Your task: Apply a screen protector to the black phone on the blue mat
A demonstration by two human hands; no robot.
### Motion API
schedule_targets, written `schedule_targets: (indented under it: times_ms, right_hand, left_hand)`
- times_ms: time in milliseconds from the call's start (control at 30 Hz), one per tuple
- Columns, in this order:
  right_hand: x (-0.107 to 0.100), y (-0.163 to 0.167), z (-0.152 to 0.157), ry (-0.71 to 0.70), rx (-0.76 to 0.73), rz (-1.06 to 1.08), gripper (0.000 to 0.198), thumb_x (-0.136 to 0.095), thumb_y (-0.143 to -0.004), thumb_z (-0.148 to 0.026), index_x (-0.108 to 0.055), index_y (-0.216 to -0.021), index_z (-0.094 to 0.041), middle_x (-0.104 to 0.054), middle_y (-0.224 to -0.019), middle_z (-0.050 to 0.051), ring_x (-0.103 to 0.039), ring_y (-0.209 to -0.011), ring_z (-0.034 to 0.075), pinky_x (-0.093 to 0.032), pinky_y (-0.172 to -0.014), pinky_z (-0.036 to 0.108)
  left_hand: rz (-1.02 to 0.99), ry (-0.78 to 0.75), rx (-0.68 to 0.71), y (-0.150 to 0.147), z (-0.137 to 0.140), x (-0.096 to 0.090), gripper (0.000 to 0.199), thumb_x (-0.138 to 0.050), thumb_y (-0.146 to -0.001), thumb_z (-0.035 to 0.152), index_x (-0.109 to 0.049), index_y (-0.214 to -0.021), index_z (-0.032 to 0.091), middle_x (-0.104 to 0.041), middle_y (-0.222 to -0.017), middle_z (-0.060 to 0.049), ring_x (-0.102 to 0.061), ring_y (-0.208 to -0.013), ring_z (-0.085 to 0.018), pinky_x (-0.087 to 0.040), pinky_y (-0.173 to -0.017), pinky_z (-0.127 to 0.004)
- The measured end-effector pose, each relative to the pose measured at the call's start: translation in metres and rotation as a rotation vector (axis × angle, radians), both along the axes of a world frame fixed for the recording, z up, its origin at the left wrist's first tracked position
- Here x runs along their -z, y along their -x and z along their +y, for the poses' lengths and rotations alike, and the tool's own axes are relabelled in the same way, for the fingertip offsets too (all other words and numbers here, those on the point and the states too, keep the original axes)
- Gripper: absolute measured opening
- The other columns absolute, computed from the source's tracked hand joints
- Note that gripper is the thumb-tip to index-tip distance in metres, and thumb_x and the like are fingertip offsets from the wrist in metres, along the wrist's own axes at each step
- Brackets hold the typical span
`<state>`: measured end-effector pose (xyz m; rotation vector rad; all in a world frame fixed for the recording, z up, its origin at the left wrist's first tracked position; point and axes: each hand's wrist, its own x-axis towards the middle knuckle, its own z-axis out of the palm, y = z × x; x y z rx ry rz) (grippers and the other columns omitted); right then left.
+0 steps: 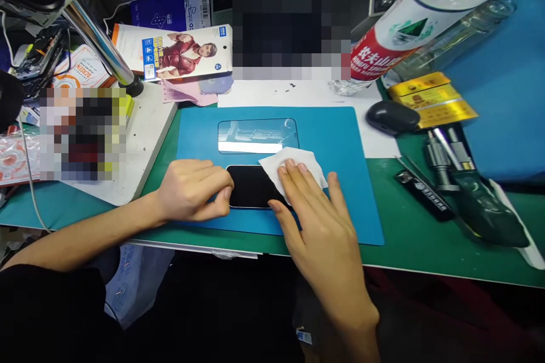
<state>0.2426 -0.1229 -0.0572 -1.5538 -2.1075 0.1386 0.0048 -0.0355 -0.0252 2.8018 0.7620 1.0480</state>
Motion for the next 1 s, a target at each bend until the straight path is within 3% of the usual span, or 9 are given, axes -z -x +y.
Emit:
schedule_targets:
  times_ms: [233,467,700,833,1000]
  right_hand:
    - [-0.001,-0.005,-0.041,-0.029,-0.003,0.077,0.062,-0.060,-0.108,-0.020,-0.041,-0.167,-0.018,-0.057,-0.163,0.014,-0.050,-0.156,0.028,-0.033,-0.135,0.055]
    - [0.000,-0.003,-0.008,0.013,0.035,0.062,0.059,-0.056,-0.110,-0.029,-0.041,-0.167,-0.021,-0.053,-0.166,0.012,-0.046,-0.158,0.028,-0.033,-0.135,0.056]
    - [0.002,-0.004,-0.031,-0.096,0.069,0.040,0.066,-0.067,-0.103,-0.017,-0.046,-0.165,-0.021,-0.058,-0.162,0.011,-0.053,-0.153,0.028,-0.044,-0.130,0.049]
    - [-0.002,-0.005,-0.014,-0.097,0.058,-0.012,0.056,-0.067,-0.104,-0.023,-0.054,-0.158,-0.014,-0.063,-0.156,0.016,-0.059,-0.148,0.030,-0.046,-0.129,0.051]
    - [-0.002,-0.004,-0.005,-0.065,0.079,0.016,0.054,-0.062,-0.108,-0.025,-0.052,-0.160,-0.017,-0.060,-0.159,0.014,-0.057,-0.150,0.029,-0.048,-0.127,0.052]
  left_hand:
    - [0.021,-0.028,0.002,0.000,-0.004,0.001,0.019,-0.049,-0.093,0.012,-0.055,-0.079,0.023,-0.061,-0.060,0.006,-0.051,-0.049,-0.012,-0.036,-0.049,-0.030]
    - [0.013,-0.029,0.003,-0.001,-0.003,0.001,0.020,-0.049,-0.092,0.011,-0.055,-0.077,0.023,-0.062,-0.061,0.005,-0.050,-0.050,-0.012,-0.035,-0.048,-0.031]
    - [0.015,-0.038,-0.008,-0.001,-0.003,0.001,0.020,-0.049,-0.092,0.011,-0.055,-0.076,0.023,-0.061,-0.060,0.006,-0.051,-0.050,-0.012,-0.036,-0.048,-0.030]
    - [0.032,-0.040,0.003,-0.001,-0.003,0.000,0.020,-0.050,-0.093,0.012,-0.055,-0.077,0.023,-0.061,-0.060,0.005,-0.051,-0.050,-0.012,-0.036,-0.048,-0.030]
    - [0.022,-0.024,-0.022,0.001,0.000,-0.001,0.021,-0.049,-0.095,0.011,-0.054,-0.078,0.023,-0.062,-0.061,0.005,-0.049,-0.050,-0.012,-0.035,-0.049,-0.031]
